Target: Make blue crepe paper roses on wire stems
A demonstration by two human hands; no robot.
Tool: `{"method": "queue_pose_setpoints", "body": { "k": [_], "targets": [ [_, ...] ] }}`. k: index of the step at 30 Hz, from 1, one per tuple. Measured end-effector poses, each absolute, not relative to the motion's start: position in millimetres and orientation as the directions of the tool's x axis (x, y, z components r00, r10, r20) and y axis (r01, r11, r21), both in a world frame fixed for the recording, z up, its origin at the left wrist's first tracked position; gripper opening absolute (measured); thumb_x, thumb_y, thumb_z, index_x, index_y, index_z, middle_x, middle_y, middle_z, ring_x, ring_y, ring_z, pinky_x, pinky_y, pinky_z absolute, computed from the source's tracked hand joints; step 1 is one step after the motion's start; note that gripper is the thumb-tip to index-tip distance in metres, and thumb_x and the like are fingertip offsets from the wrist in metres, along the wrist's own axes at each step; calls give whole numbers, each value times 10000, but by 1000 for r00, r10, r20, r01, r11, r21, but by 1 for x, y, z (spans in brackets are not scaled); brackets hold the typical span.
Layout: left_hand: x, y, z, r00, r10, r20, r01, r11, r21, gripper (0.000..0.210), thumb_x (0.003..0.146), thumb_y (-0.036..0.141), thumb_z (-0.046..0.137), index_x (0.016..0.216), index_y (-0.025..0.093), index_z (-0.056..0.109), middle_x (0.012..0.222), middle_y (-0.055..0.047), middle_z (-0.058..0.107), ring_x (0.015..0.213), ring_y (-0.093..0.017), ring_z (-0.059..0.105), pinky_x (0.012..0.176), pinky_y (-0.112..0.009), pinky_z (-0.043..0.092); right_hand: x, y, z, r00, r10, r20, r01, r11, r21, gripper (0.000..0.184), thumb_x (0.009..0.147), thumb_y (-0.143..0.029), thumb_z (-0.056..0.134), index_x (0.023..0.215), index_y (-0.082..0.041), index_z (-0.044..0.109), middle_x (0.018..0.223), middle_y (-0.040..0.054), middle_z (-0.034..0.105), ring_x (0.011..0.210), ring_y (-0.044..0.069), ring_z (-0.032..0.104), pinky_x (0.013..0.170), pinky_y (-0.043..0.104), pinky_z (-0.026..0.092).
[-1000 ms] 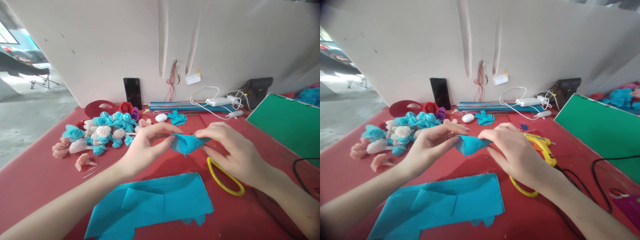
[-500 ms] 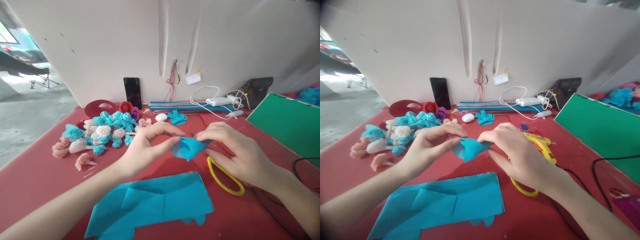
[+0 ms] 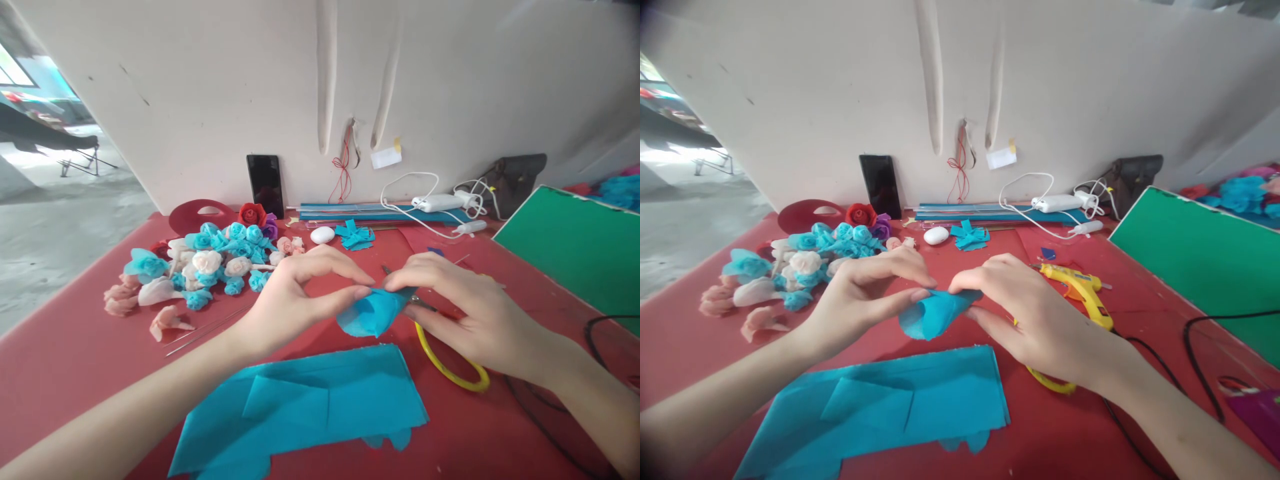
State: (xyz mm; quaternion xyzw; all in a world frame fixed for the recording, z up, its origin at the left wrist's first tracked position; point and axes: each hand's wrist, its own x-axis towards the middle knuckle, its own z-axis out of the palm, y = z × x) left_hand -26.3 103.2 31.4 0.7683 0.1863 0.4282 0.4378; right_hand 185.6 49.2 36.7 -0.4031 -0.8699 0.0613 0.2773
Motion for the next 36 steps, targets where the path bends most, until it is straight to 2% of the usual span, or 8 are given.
{"method": "queue_pose_setpoints", "body": {
  "k": [8,16,21,26,31,36],
  "targets": [
    [-25,102,32,599,608,522,-65,-613,788,75,746,111,648,785,163,685,750,-18,649,745,-127,573,732,-256,471,186,50,38,-565,707,425,641,701,-313,223,874,-136,462,1069,-242,488,975,-8,573,916,131,507,760,246,414],
    [-24,103,30,609,557,565,-16,-704,710,51,744,117,653,776,136,689,766,-48,645,752,-132,579,730,-262,470,187,51,36,-611,648,455,615,750,-243,219,891,-129,447,1084,-214,508,1043,28,591,984,162,520,874,329,411],
    [-24,104,32,616,526,587,16,-753,658,48,745,121,649,772,149,678,756,-41,650,739,-139,582,726,-280,468,186,50,36,-579,653,488,627,739,-246,227,881,-120,471,1076,-232,504,1006,-6,600,965,127,525,836,259,426],
    [-26,104,30,631,473,616,54,-818,572,58,758,140,637,782,174,678,761,-32,655,739,-145,577,727,-297,461,184,50,36,-553,673,490,634,722,-277,185,874,-130,479,1021,-235,517,969,-6,606,935,135,541,789,262,437],
    [-26,105,29,638,408,653,55,-870,490,54,768,132,626,790,146,673,766,-50,660,732,-144,579,723,-295,454,183,48,35,-550,681,483,617,721,-314,172,867,-118,498,1000,-224,524,959,-14,597,924,110,530,789,226,420],
    [-24,105,30,655,429,622,63,-851,521,47,768,108,614,772,119,659,759,-54,657,740,-135,581,727,-269,451,183,49,36,-576,667,472,598,738,-313,150,871,-121,491,983,-214,530,948,-4,603,915,125,532,787,252,421]
  ]
}}
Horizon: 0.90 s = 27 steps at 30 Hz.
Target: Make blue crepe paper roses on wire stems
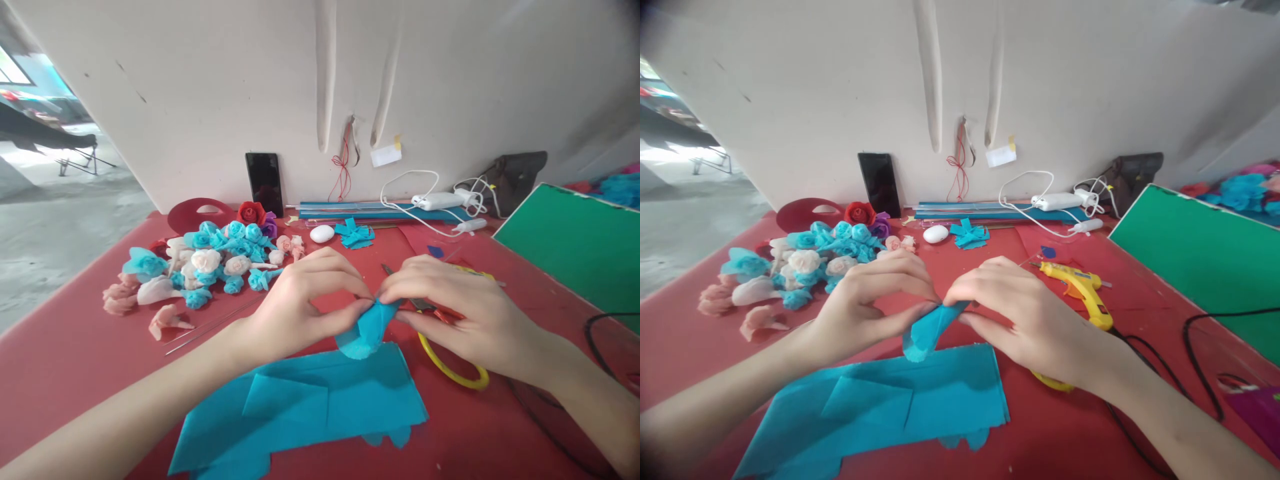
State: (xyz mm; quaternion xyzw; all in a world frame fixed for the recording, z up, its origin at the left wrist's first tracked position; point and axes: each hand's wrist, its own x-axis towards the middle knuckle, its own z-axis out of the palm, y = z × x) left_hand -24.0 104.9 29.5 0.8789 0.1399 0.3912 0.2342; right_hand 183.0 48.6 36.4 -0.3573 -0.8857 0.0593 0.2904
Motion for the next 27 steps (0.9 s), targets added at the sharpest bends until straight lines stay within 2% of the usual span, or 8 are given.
{"method": "queue_pose_setpoints", "body": {
  "k": [6,13,22,27],
  "targets": [
    [-25,102,31,697,543,469,72,-703,707,68,789,137,582,748,154,633,759,-26,659,767,-136,585,744,-257,468,183,50,36,-599,636,486,571,765,-298,141,871,-122,495,976,-211,526,957,-1,614,906,133,542,869,307,409],
    [-25,100,32,708,625,329,62,-519,852,61,793,154,580,760,150,631,785,-12,644,765,-116,589,723,-212,468,184,49,35,-568,661,490,567,746,-349,155,852,-117,534,966,-221,539,957,-22,605,925,97,535,863,221,413],
    [-25,99,35,734,643,218,65,-385,921,73,802,178,575,754,164,627,778,3,647,727,-108,584,643,-192,454,185,51,36,-576,670,469,506,743,-439,218,835,-130,563,1018,-246,536,950,-14,598,890,111,555,783,212,452],
    [-24,99,37,744,645,174,88,-353,932,79,809,198,566,757,161,612,793,4,634,742,-107,573,649,-190,447,184,50,36,-583,668,463,497,743,-448,231,840,-110,556,1032,-240,548,980,-23,606,943,93,541,833,194,424]
  ]
}}
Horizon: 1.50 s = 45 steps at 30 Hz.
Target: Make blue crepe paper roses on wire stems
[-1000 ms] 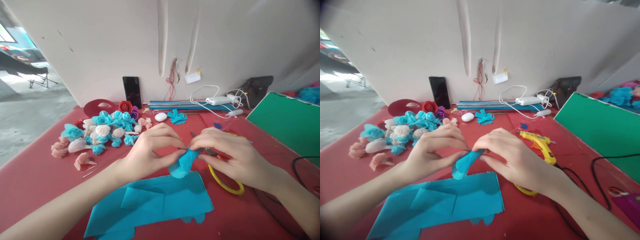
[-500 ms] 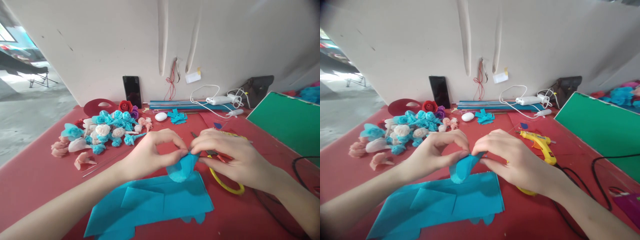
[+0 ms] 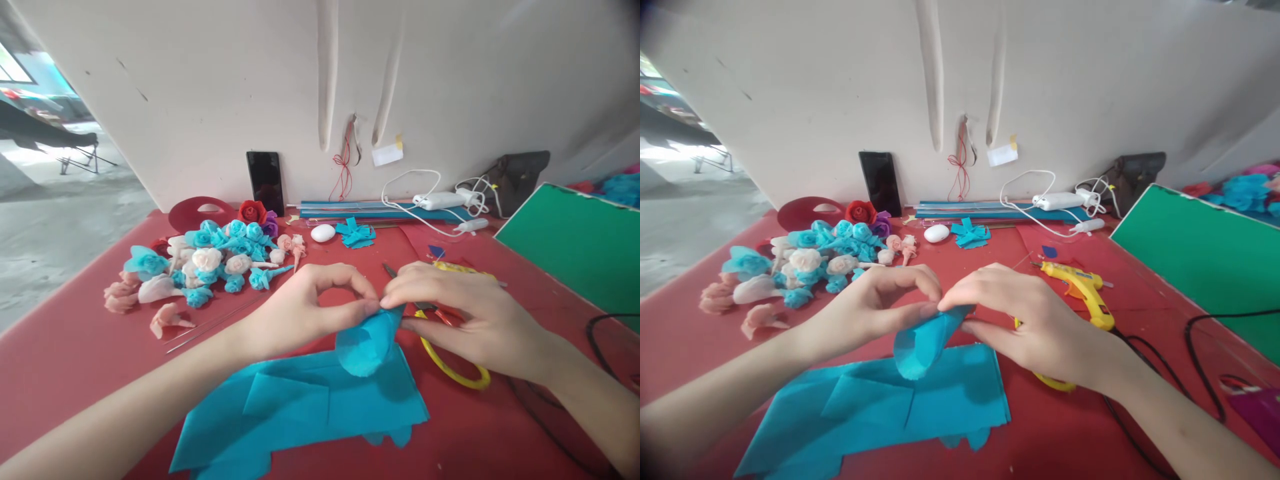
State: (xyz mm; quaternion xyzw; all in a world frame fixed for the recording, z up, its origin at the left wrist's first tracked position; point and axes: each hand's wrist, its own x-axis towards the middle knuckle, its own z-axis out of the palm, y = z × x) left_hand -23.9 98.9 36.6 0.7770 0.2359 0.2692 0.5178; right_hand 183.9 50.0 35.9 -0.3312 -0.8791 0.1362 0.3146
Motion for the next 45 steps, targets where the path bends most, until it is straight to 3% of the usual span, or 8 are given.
{"method": "queue_pose_setpoints", "body": {
  "k": [15,21,29,34,39,45],
  "targets": [
    [-24,99,38,752,653,92,86,-235,968,79,820,187,557,774,150,611,784,32,606,738,-65,538,655,-147,420,183,52,35,-610,632,479,448,773,-450,231,845,-89,543,1043,-208,563,992,-5,599,939,84,540,809,174,429],
    [-23,98,37,746,655,118,12,-191,982,54,815,179,564,836,147,602,847,9,608,822,-89,556,719,-164,444,184,52,36,-601,631,490,460,775,-433,221,843,-87,547,1033,-197,574,980,-7,595,935,75,533,814,162,426],
    [-24,99,41,731,669,130,27,-219,975,64,816,155,547,804,159,610,793,21,596,724,-74,547,600,-143,417,187,49,39,-561,636,530,483,771,-415,228,834,-70,543,1012,-208,574,984,-12,613,928,79,560,792,162,454],
    [-25,99,41,743,655,134,-64,-130,989,100,826,110,531,812,161,615,779,24,591,703,-62,548,573,-126,408,186,51,39,-534,633,561,483,773,-412,226,828,-70,546,995,-219,571,974,-20,625,916,83,574,777,170,469],
    [-24,99,39,747,648,149,-202,8,979,160,837,55,509,839,166,624,798,35,592,740,-40,554,657,-107,436,188,53,36,-496,637,590,467,768,-437,271,801,-51,575,1005,-229,578,987,-28,620,930,91,572,801,187,476],
    [-25,101,37,730,655,197,-270,12,963,163,838,51,517,840,166,634,780,41,574,710,-24,519,633,-93,407,190,57,28,-409,656,634,378,755,-537,374,771,-42,605,1064,-275,596,1013,-30,622,964,148,568,824,286,501]
  ]
}}
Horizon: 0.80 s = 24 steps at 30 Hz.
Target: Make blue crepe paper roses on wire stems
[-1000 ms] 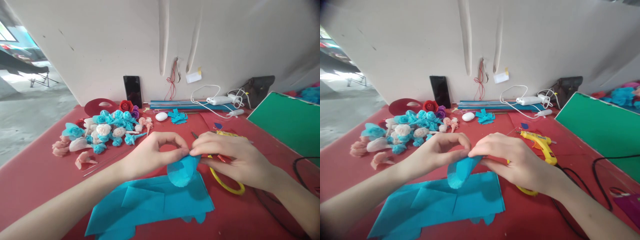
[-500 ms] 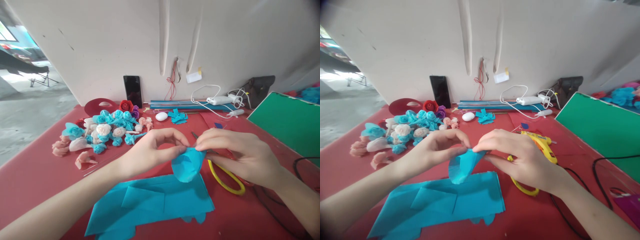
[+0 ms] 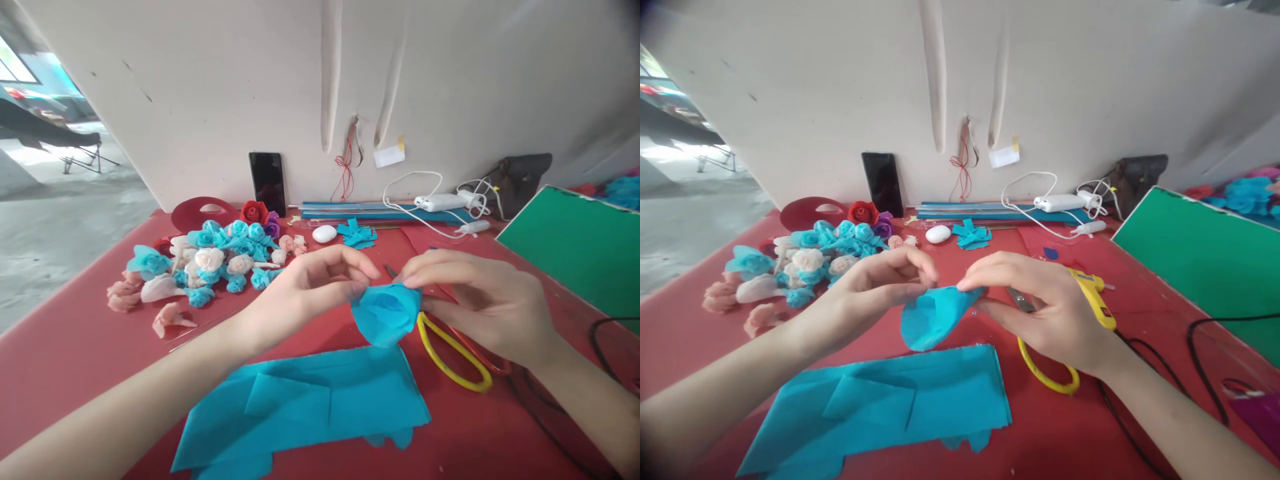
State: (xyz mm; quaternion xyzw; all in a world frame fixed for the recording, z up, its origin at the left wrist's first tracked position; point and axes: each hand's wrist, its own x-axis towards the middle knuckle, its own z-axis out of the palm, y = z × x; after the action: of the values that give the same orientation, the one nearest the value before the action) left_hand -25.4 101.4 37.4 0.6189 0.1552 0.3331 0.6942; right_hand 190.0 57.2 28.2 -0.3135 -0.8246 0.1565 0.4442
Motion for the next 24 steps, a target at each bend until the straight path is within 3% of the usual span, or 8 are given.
{"method": "queue_pose_setpoints", "body": {
  "k": [9,16,24],
  "targets": [
    [-27,101,37,734,655,178,-257,25,966,134,842,110,523,880,188,624,783,27,564,713,-63,515,647,-153,399,189,60,24,-349,684,640,291,729,-620,392,780,-38,587,1072,-298,603,992,-8,620,930,178,577,776,322,515],
    [-26,102,38,684,724,84,-99,-21,995,105,830,187,526,769,178,611,731,22,565,686,-105,495,670,-220,359,190,62,22,-321,702,635,305,712,-633,363,786,-41,565,1051,-284,608,995,2,623,943,184,580,779,323,515],
    [-28,106,37,634,772,50,-21,-47,999,134,811,230,553,706,185,623,704,42,564,706,-103,489,671,-211,339,189,61,23,-274,689,670,412,714,-566,349,790,-38,564,1036,-283,603,1006,-21,623,931,142,580,813,262,495]
  ]
}}
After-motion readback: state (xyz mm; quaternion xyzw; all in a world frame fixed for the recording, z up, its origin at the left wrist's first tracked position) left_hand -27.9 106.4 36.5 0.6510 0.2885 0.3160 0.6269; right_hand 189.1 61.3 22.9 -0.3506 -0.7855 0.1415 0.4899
